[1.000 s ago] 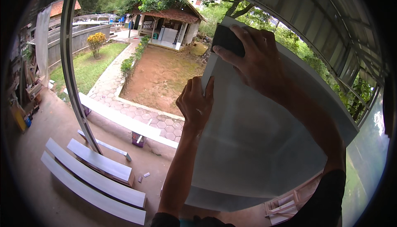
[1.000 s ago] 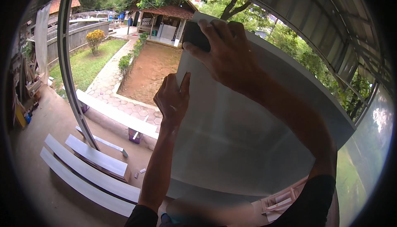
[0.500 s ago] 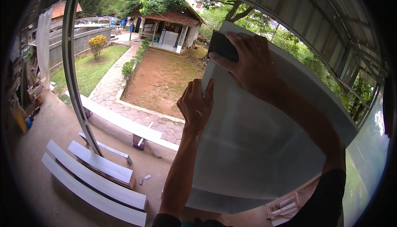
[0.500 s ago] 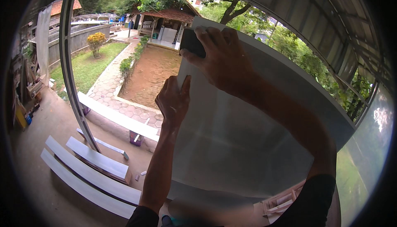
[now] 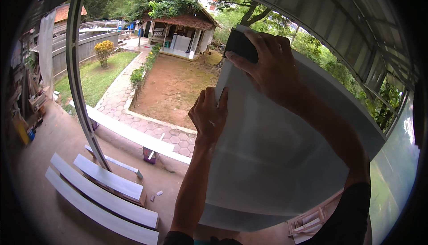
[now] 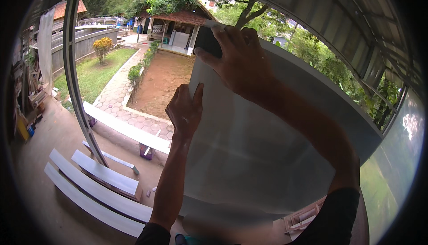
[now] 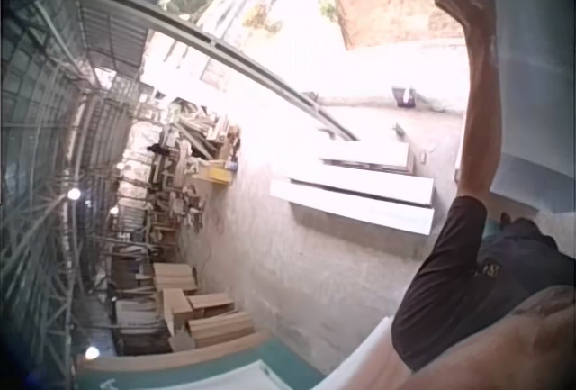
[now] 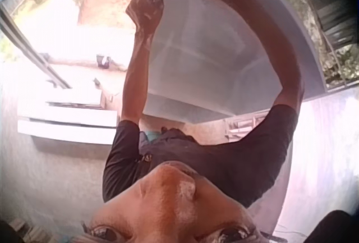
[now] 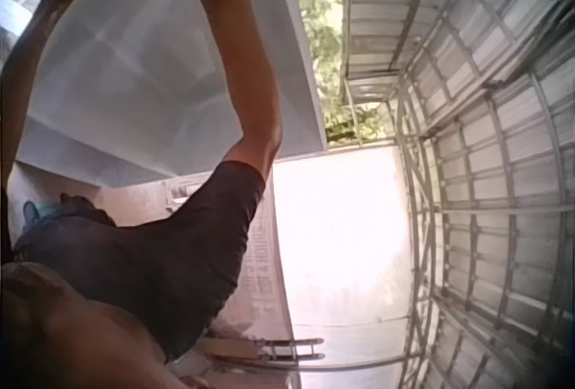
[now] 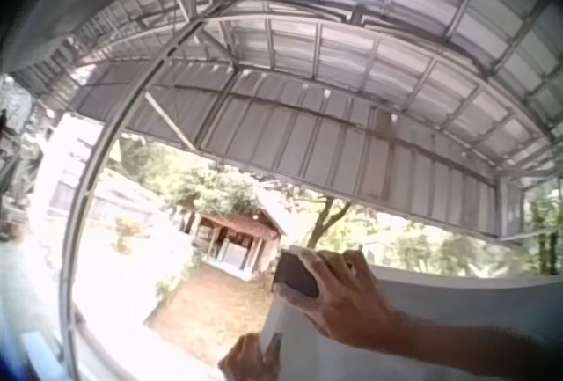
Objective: The person sands the edges and corners of a white wooden cabinet with a sanding block, holding the piece steady and turning it to reach different sides.
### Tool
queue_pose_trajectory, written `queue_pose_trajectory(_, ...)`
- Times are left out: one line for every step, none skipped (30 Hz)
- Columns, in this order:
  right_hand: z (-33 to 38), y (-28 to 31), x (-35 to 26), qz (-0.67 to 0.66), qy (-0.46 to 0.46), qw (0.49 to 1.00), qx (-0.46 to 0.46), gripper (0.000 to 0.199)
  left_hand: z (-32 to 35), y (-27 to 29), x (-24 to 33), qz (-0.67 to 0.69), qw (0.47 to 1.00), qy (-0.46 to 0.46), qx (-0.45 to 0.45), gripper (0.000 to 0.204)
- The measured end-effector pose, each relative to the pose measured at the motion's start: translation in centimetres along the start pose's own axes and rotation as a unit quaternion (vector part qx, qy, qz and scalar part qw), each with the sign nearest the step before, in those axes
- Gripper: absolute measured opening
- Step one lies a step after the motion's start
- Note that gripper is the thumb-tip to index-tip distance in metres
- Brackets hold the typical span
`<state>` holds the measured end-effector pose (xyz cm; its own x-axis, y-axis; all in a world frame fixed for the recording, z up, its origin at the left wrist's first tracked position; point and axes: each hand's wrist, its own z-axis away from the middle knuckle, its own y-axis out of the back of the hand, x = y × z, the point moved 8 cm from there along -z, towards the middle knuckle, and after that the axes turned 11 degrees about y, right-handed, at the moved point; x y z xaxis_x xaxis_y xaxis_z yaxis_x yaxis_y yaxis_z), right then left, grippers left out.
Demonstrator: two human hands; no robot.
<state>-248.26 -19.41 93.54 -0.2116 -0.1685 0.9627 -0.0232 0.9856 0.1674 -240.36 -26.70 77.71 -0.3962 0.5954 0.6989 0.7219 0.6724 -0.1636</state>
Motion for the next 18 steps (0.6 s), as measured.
queue_pose_trajectory(0.0,0.5,0.2,0.000,-0.005,1.000,0.031,0.035,0.0,0.1,0.0,0.000,1.000,-0.004,0.006,0.031)
queue_pose_trajectory(0.3,0.2,1.1,0.034,-0.061,0.998,0.003,0.036,0.0,0.1,0.1,-0.001,1.000,-0.007,0.008,0.031)
queue_pose_trajectory(0.4,0.2,1.5,0.036,-0.082,0.996,0.006,0.036,0.0,0.1,0.1,0.002,1.000,-0.008,0.008,0.031)
queue_pose_trajectory(0.8,0.6,2.4,0.038,-0.137,0.989,0.031,0.036,0.1,0.1,0.0,0.005,1.000,-0.007,0.008,0.030)
queue_pose_trajectory(0.4,0.1,1.6,0.029,-0.081,0.996,0.004,0.036,0.1,0.1,0.0,0.013,1.000,-0.009,0.004,0.030)
queue_pose_trajectory(0.4,0.0,1.5,0.025,-0.064,0.998,-0.001,0.036,0.1,0.0,-0.2,0.006,1.000,0.001,0.003,0.030)
queue_pose_trajectory(0.2,0.3,0.7,0.028,-0.009,0.999,0.016,0.036,0.1,-0.1,-0.3,0.003,1.000,0.006,-0.001,0.030)
queue_pose_trajectory(0.4,0.2,1.4,0.014,-0.050,0.999,0.007,0.035,0.1,-0.2,-0.4,0.004,1.000,0.014,-0.002,0.030)
queue_pose_trajectory(0.5,0.4,1.6,0.010,-0.054,0.998,0.020,0.034,0.1,0.0,-0.2,0.001,1.000,-0.001,0.015,0.030)
queue_pose_trajectory(0.5,0.3,1.6,0.006,-0.043,0.999,0.011,0.034,0.1,0.0,0.0,0.000,1.000,-0.010,0.024,0.030)
queue_pose_trajectory(0.7,0.4,1.9,0.013,-0.050,0.999,0.016,0.032,0.2,0.0,0.1,-0.001,0.999,-0.016,0.029,0.031)
queue_pose_trajectory(1.0,0.7,2.6,0.021,-0.079,0.996,0.024,0.032,0.2,-0.1,0.0,0.010,1.000,-0.011,0.025,0.031)
queue_pose_trajectory(1.2,0.8,2.9,0.025,-0.088,0.996,0.019,0.031,0.2,-0.3,-0.1,0.019,1.000,-0.004,0.019,0.030)
queue_pose_trajectory(1.5,1.1,3.4,0.030,-0.103,0.994,0.033,0.031,0.3,-0.2,-0.2,0.031,0.999,0.003,0.016,0.030)
queue_pose_trajectory(1.8,1.9,3.6,0.029,-0.103,0.991,0.079,0.031,0.3,-0.3,-0.2,0.015,1.000,-0.001,0.015,0.030)
queue_pose_trajectory(1.9,1.3,3.6,0.021,-0.089,0.995,0.038,0.031,0.5,-0.1,-0.2,0.010,1.000,-0.001,0.024,0.030)
queue_pose_trajectory(2.1,1.2,3.6,0.022,-0.079,0.996,0.031,0.032,0.5,-0.2,-0.2,0.007,1.000,-0.002,0.024,0.030)
queue_pose_trajectory(2.3,1.6,3.7,0.025,-0.073,0.996,0.049,0.032,0.5,-0.1,-0.2,0.008,0.999,-0.004,0.032,0.030)
